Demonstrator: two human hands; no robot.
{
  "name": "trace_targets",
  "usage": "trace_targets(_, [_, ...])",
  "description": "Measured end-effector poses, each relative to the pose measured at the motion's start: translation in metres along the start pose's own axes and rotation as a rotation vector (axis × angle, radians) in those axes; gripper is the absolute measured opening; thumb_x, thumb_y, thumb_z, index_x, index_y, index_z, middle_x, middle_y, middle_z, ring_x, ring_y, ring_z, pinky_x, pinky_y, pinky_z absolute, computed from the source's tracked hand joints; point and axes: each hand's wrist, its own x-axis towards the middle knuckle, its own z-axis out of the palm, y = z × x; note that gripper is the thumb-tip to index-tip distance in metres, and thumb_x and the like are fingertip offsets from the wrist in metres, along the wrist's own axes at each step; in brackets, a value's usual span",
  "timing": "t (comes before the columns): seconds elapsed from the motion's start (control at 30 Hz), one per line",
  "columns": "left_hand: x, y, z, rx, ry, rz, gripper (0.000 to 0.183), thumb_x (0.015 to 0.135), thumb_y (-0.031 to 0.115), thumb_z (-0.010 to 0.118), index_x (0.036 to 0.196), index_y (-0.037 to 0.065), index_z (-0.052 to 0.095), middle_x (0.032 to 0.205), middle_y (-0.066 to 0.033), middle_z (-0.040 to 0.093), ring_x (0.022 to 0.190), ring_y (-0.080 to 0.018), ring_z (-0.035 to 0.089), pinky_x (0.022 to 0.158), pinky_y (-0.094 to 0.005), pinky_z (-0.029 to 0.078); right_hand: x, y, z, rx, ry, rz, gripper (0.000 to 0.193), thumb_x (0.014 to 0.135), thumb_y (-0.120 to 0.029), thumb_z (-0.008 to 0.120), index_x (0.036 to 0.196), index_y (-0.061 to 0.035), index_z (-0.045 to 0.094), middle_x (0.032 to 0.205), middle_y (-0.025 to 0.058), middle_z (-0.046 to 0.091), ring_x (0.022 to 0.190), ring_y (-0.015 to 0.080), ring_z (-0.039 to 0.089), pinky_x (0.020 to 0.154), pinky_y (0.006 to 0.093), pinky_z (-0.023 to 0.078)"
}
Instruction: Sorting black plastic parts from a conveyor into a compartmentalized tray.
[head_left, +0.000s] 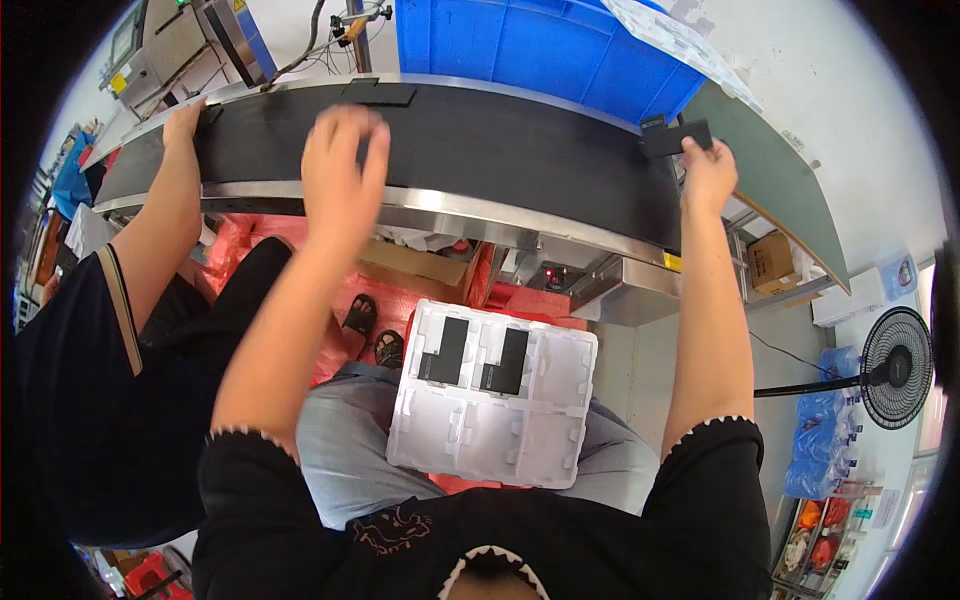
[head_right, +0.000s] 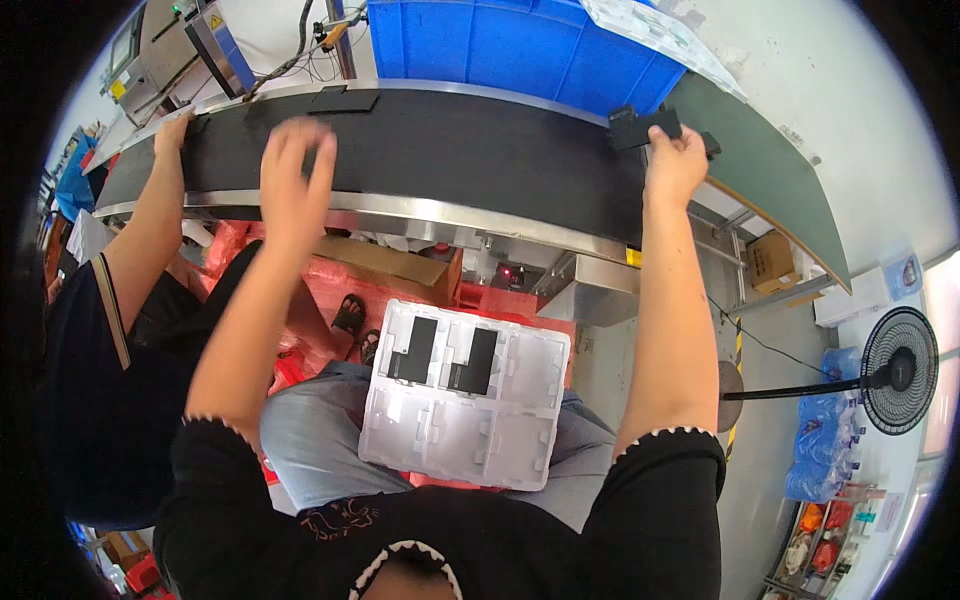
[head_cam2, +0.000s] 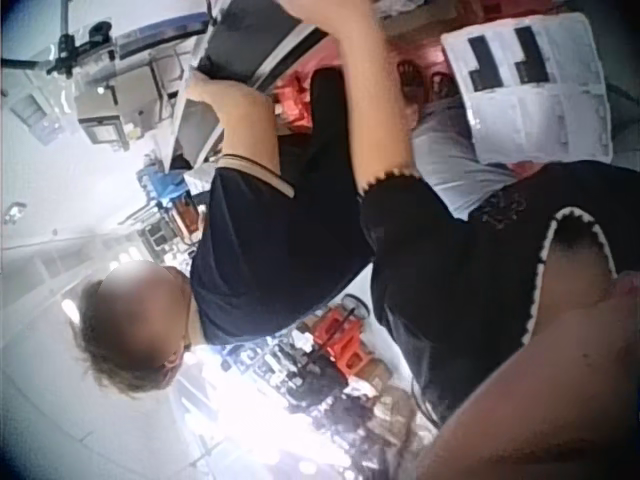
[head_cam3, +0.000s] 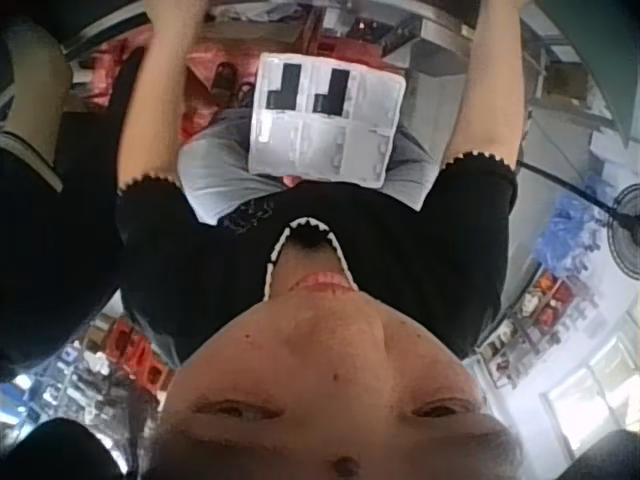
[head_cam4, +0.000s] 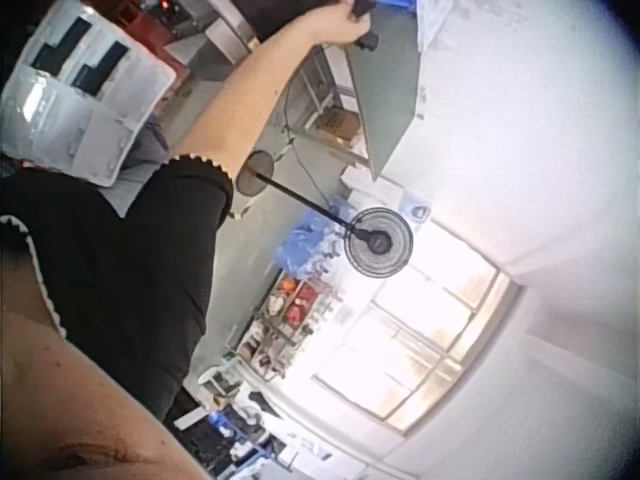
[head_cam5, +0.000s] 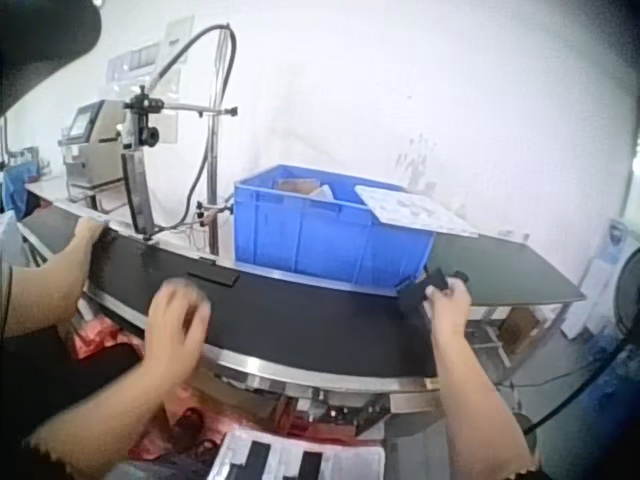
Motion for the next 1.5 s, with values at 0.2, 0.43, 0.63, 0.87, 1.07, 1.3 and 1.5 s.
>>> trace_targets(0.2, [0.056, -0.138, 0.088, 0.573, -0.471, -0.006, 0.063, 0.081, 0.014, 0.056, 0.139, 0.011, 0.031, 0.142, -0.0153, 0.035, 0.134, -0.0354, 0.027, 0.103, -0.0452, 0.035, -0.096, -0.121, -0.029, 0.268, -0.427, 0.185, 0.035, 0.08, -0.007, 0.066, 0.111, 0.0029, 0.055, 0.077, 0.0029, 0.056, 0.067, 0.0135, 0.058, 0.063, 0.0267, 0.05])
trace_targets(0.43, [0.088, -0.146, 0.124, -0.009, -0.998, -0.223, 0.054, 0.084, 0.019, 0.063, 0.135, 0.014, 0.045, 0.127, -0.0151, 0.053, 0.12, -0.0267, 0.048, 0.1, -0.0352, 0.037, -0.214, -0.055, -0.097, 0.028, -1.001, 0.745, 0.043, 0.081, 0.002, 0.06, 0.122, -0.0079, 0.052, 0.07, -0.0031, 0.048, 0.066, 0.007, 0.051, 0.056, 0.0234, 0.043])
trace_targets(0.63, [0.082, -0.12, 0.108, 0.201, -0.695, 0.012, 0.04, 0.08, 0.033, 0.067, 0.107, 0.004, 0.061, 0.098, -0.0143, 0.062, 0.092, -0.0277, 0.059, 0.081, -0.0352, 0.045, -0.268, 0.058, -0.119, -0.539, -0.9, 0.481, 0.046, 0.079, -0.005, 0.065, 0.123, -0.0064, 0.051, 0.085, 0.0047, 0.055, 0.083, 0.0174, 0.055, 0.071, 0.0305, 0.046])
trace_targets(0.87, [0.026, 0.029, -0.02, -0.163, -0.383, -0.481, 0.034, 0.082, 0.029, 0.068, 0.107, 0.006, 0.063, 0.092, -0.0029, 0.064, 0.077, -0.014, 0.057, 0.068, -0.0274, 0.047, -0.294, 0.045, -0.134, -0.822, -0.849, -0.113, 0.052, 0.077, -0.023, 0.068, 0.126, -0.0129, 0.052, 0.127, 0.0134, 0.046, 0.114, 0.0361, 0.043, 0.093, 0.0472, 0.037])
trace_targets(1.07, [-0.14, 0.09, -0.107, -0.568, -0.307, -1.166, 0.02, 0.086, 0.018, 0.065, 0.096, 0.001, 0.063, 0.084, 0.0017, 0.058, 0.075, -0.0055, 0.049, 0.068, -0.0201, 0.04, -0.339, 0.032, -0.146, -1.096, -0.995, -0.313, 0.051, 0.086, -0.039, 0.056, 0.13, -0.0159, 0.048, 0.143, 0.009, 0.035, 0.132, 0.0341, 0.03, 0.102, 0.0596, 0.024])
trace_targets(1.3, [-0.289, 0.111, -0.113, -0.183, -0.612, -1.126, 0.021, 0.083, 0.018, 0.067, 0.092, 0.0, 0.065, 0.079, -0.0059, 0.063, 0.071, -0.0137, 0.058, 0.066, -0.0263, 0.046, -0.35, 0.037, -0.148, -1.056, -0.96, -0.258, 0.052, 0.085, -0.039, 0.056, 0.13, -0.0151, 0.049, 0.142, 0.0131, 0.035, 0.131, 0.0388, 0.029, 0.102, 0.0591, 0.024])
trace_targets(1.5, [-0.297, 0.108, -0.114, 0.111, -0.817, -0.772, 0.026, 0.077, 0.023, 0.07, 0.096, 0.006, 0.062, 0.095, -0.0148, 0.058, 0.085, -0.0351, 0.057, 0.073, -0.043, 0.047, -0.354, 0.025, -0.163, -0.99, -0.771, -0.195, 0.052, 0.086, -0.03, 0.058, 0.133, -0.0119, 0.045, 0.142, 0.0205, 0.032, 0.129, 0.0407, 0.031, 0.104, 0.0517, 0.028])
